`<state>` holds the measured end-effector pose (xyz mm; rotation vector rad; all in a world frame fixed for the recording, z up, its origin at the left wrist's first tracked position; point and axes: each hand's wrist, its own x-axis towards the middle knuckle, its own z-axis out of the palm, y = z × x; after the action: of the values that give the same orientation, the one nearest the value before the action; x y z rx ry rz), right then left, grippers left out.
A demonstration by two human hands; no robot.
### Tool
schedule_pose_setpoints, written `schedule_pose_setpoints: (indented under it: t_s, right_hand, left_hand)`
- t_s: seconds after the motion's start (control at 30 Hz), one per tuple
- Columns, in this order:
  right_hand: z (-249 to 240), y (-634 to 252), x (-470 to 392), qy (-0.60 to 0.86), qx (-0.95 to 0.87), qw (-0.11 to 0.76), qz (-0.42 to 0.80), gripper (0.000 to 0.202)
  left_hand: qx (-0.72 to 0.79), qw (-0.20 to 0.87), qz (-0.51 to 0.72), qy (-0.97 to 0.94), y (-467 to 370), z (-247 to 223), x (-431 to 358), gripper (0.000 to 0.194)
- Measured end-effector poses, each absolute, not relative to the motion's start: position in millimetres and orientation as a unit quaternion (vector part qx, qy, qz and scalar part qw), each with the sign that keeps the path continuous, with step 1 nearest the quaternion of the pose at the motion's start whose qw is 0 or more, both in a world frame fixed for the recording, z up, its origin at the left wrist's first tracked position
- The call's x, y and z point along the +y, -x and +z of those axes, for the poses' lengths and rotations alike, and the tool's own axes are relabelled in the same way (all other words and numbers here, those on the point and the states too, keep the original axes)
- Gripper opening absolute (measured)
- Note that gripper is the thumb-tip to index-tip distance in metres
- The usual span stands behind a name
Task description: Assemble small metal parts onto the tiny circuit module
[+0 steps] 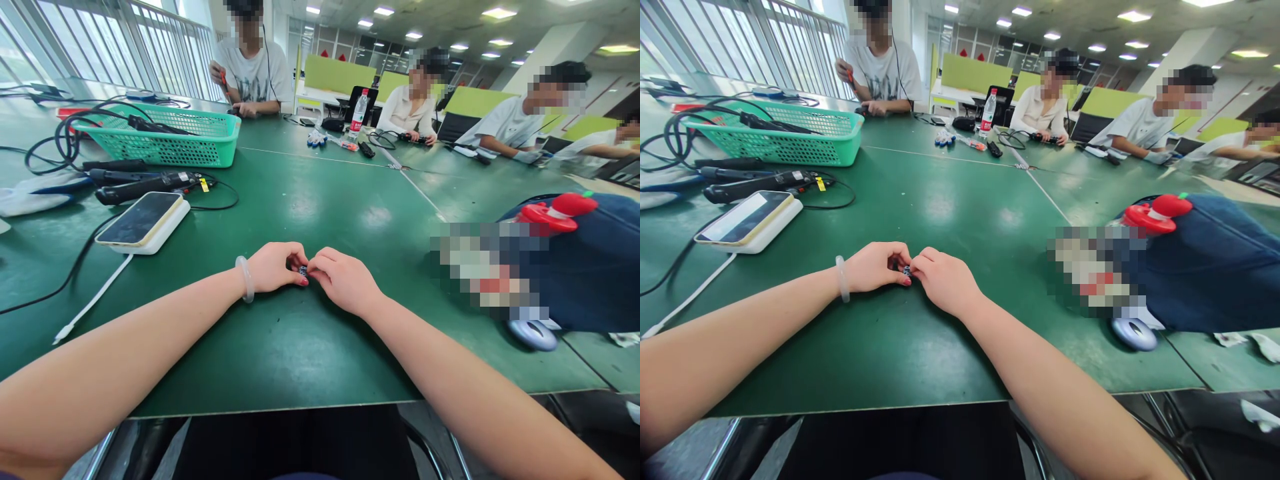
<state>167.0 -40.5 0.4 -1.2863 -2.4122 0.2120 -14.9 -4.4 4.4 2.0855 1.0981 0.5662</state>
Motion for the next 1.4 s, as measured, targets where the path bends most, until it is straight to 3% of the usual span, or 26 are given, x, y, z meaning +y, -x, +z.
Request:
schedule_pose_setpoints:
  t_s: [0.17, 0.3, 0.63, 0.9, 1.07, 1.4]
  right_hand:
    - [-1.0, -168.3, -38.2, 0.48, -0.819, 0.261, 0.173, 0.004]
    - [-0.5, -168.2, -37.4, 0.49, -0.809, 0.267, 0.183, 0.003]
    - [-6.5, -161.7, -41.2, 0.461, -0.868, 0.153, 0.098, 0.015]
    - [-6.6, -166.9, -36.8, 0.491, -0.849, 0.192, -0.027, 0.021]
    - [-8.4, -166.6, -37.8, 0.476, -0.858, 0.163, -0.104, 0.028]
    - [-11.0, -167.3, -38.6, 0.441, -0.86, 0.171, -0.19, 0.023]
  left_hand:
    - [0.425, 0.345, 0.218, -0.808, 14.7, 7.1, -6.1, 0.022]
    - [0.443, 0.323, 0.213, -0.809, 15.9, 7.0, -4.0, 0.022]
    - [0.527, 0.25, 0.226, -0.781, 22.9, 1.7, 7.6, 0.024]
    - [0.513, 0.275, 0.224, -0.782, 17.7, 6.1, -0.1, 0.028]
    - [0.504, 0.293, 0.234, -0.778, 16.7, 7.2, -2.4, 0.033]
    - [0.498, 0.289, 0.252, -0.778, 15.1, 9.3, -4.4, 0.032]
